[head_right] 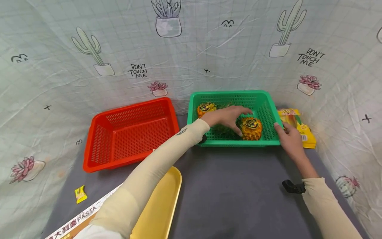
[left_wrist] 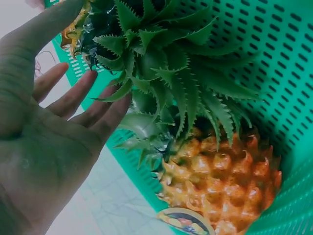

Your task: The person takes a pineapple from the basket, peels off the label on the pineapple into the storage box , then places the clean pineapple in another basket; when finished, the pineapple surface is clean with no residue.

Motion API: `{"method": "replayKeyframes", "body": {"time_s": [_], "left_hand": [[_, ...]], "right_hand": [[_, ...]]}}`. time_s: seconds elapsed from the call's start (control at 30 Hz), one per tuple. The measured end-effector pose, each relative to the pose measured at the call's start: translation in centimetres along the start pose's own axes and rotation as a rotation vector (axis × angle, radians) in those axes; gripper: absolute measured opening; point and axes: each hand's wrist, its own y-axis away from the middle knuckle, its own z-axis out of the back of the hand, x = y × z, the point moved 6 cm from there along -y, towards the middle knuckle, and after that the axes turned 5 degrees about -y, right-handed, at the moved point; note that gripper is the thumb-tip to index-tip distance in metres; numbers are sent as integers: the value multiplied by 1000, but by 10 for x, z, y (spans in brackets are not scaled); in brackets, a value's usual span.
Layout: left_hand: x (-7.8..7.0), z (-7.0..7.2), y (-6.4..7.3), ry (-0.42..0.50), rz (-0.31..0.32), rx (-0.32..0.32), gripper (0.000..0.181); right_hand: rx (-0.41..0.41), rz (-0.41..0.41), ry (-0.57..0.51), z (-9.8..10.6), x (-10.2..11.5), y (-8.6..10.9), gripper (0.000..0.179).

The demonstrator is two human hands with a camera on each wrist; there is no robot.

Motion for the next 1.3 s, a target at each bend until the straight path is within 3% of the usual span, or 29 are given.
{"method": "replayKeyframes", "body": {"time_s": [0.5, 0.97, 1.3], "left_hand": [[0, -11, -6, -14, 14, 71, 97], [-2, -13, -16, -97, 21, 73, 98], [-6, -7, -16, -46, 25, 51, 86]], "right_hand": [[-10, 6, -25, -4, -2, 4, 62], [-10, 2, -71, -6, 2, 4, 62], [-16, 9, -52, -1, 0, 1, 59]]}}
